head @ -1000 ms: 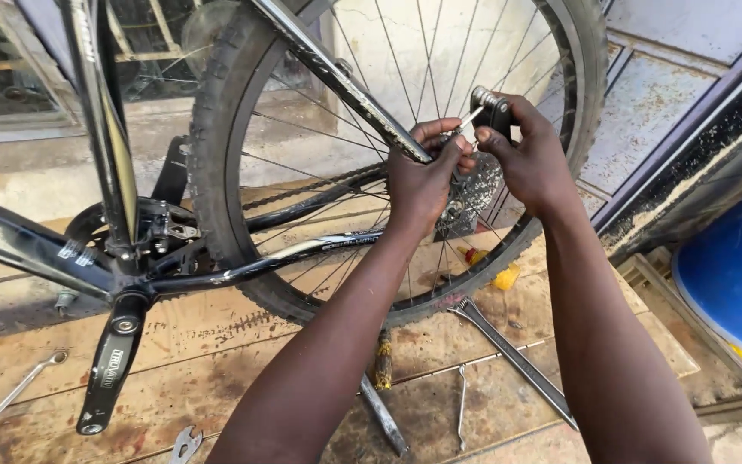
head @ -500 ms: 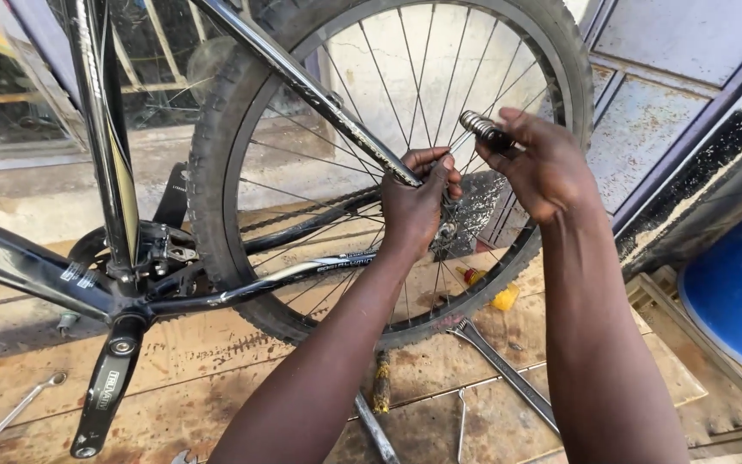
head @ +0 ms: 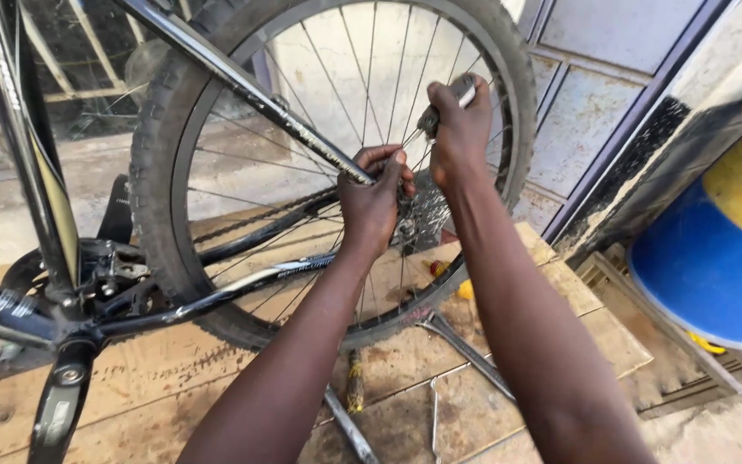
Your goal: Adjusting the rear wheel axle and tightening the bottom bracket of a mountain bike using hand tools.
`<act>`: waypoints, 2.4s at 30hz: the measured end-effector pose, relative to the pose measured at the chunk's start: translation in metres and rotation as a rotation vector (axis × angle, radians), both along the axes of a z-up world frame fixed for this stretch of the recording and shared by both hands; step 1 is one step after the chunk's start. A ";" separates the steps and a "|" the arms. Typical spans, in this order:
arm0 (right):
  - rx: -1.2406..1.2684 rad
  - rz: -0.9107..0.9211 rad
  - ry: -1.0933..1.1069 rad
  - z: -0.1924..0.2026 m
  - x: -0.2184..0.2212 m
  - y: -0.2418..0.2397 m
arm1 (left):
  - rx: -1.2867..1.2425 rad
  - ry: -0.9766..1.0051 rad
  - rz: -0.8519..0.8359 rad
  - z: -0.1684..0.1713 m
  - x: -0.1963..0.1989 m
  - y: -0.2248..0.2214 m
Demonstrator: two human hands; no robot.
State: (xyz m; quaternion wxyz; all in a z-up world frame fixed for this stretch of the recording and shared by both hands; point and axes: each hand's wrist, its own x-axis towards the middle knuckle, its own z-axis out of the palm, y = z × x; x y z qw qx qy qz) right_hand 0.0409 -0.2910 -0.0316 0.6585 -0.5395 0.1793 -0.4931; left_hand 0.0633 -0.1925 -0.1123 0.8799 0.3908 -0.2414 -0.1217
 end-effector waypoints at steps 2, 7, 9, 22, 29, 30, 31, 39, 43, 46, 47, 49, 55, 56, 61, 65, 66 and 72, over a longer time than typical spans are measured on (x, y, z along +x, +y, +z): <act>0.031 0.122 -0.238 -0.019 -0.001 -0.015 | 0.026 -0.054 0.032 -0.005 -0.001 0.000; 0.343 0.197 -0.510 -0.013 0.004 -0.005 | 0.060 -0.096 0.057 -0.007 -0.001 0.003; 0.111 0.064 -0.303 -0.008 0.013 -0.004 | 0.091 -0.102 0.047 -0.009 0.002 -0.001; -0.404 0.431 -0.135 0.006 -0.032 0.006 | 0.065 -0.126 0.111 0.000 -0.005 0.002; 0.046 0.715 -0.680 -0.032 0.015 -0.031 | 0.094 -0.174 0.129 -0.012 -0.001 0.002; 0.172 0.729 -0.678 -0.027 0.018 -0.033 | 0.074 -0.166 0.109 -0.014 0.001 -0.001; 0.168 0.735 -0.672 -0.018 0.009 -0.029 | 0.067 -0.163 0.113 -0.013 0.002 -0.003; -0.762 0.158 0.270 0.004 -0.007 -0.001 | 0.015 -0.203 0.085 -0.016 0.006 -0.001; -1.130 0.064 0.349 -0.002 0.011 -0.026 | -0.014 -0.209 0.084 -0.026 0.016 -0.016; -0.656 0.489 0.152 -0.001 0.009 -0.030 | -0.005 -0.105 0.074 -0.041 0.027 -0.026; -0.509 0.540 0.108 0.004 -0.003 -0.018 | -0.002 -0.101 0.074 -0.041 0.022 -0.022; -0.379 0.593 0.057 0.017 -0.013 -0.018 | -0.012 -0.109 0.084 -0.026 0.019 -0.020; -0.061 0.965 -0.173 0.001 -0.020 -0.053 | -0.028 -0.059 0.053 -0.013 -0.001 -0.002; -0.082 0.921 -0.112 0.002 -0.023 -0.052 | -0.039 -0.050 0.047 -0.016 0.000 -0.005; -0.254 0.499 0.276 0.005 -0.040 -0.037 | -0.054 -0.049 0.042 -0.022 -0.001 -0.009; -0.514 0.093 0.378 0.004 -0.047 -0.040 | -0.039 -0.074 0.042 -0.016 -0.001 0.000; -0.623 0.011 0.395 0.007 -0.055 -0.038 | -0.042 -0.080 0.030 -0.014 -0.005 -0.002; -1.059 -0.310 0.846 0.033 -0.018 -0.057 | 0.004 -0.095 0.048 -0.016 0.001 -0.001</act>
